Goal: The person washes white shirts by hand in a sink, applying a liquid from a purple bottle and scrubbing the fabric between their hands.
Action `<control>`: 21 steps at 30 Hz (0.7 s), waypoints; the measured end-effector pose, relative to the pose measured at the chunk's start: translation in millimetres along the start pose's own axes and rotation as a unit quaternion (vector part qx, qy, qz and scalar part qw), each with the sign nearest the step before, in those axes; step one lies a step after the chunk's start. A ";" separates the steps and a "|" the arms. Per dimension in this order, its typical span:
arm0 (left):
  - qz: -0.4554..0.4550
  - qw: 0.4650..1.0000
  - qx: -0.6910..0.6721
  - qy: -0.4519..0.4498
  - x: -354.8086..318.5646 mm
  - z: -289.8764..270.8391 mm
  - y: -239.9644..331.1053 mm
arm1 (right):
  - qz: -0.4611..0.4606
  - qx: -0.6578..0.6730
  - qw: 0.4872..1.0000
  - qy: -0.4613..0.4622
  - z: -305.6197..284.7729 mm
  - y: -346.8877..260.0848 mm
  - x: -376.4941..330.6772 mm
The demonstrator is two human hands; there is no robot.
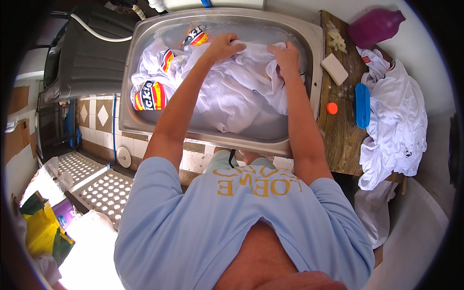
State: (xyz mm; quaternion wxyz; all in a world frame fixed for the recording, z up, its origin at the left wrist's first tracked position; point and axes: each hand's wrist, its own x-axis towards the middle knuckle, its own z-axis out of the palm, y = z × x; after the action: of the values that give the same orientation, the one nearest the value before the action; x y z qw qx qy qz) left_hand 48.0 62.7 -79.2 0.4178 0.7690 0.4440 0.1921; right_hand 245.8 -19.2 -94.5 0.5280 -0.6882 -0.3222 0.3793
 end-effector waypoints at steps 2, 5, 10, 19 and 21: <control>0.035 0.992 0.117 0.043 -5.6 8.6 1.8 | -0.118 -0.313 0.942 0.003 2.4 -9.8 -8.4; 0.048 0.967 0.246 0.051 0.3 21.1 -4.7 | -0.153 -0.395 0.906 0.005 7.2 7.9 -6.1; 0.083 0.980 0.142 0.108 9.0 28.9 -40.7 | 0.083 0.202 0.974 -0.066 0.6 5.1 4.1; 0.232 0.947 -0.221 0.027 -6.8 51.8 82.6 | 0.133 0.450 0.881 -0.055 22.3 23.5 -9.4; 0.264 0.964 0.003 0.028 -34.9 83.7 108.4 | -0.063 0.343 0.933 -0.089 17.2 12.0 -46.5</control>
State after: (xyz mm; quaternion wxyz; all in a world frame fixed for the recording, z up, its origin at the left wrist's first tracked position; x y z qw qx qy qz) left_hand 141.9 -34.0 -36.7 0.3368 0.8546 0.2373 0.3160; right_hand 208.1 -53.0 -100.3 0.7241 -0.4068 -0.2611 0.4920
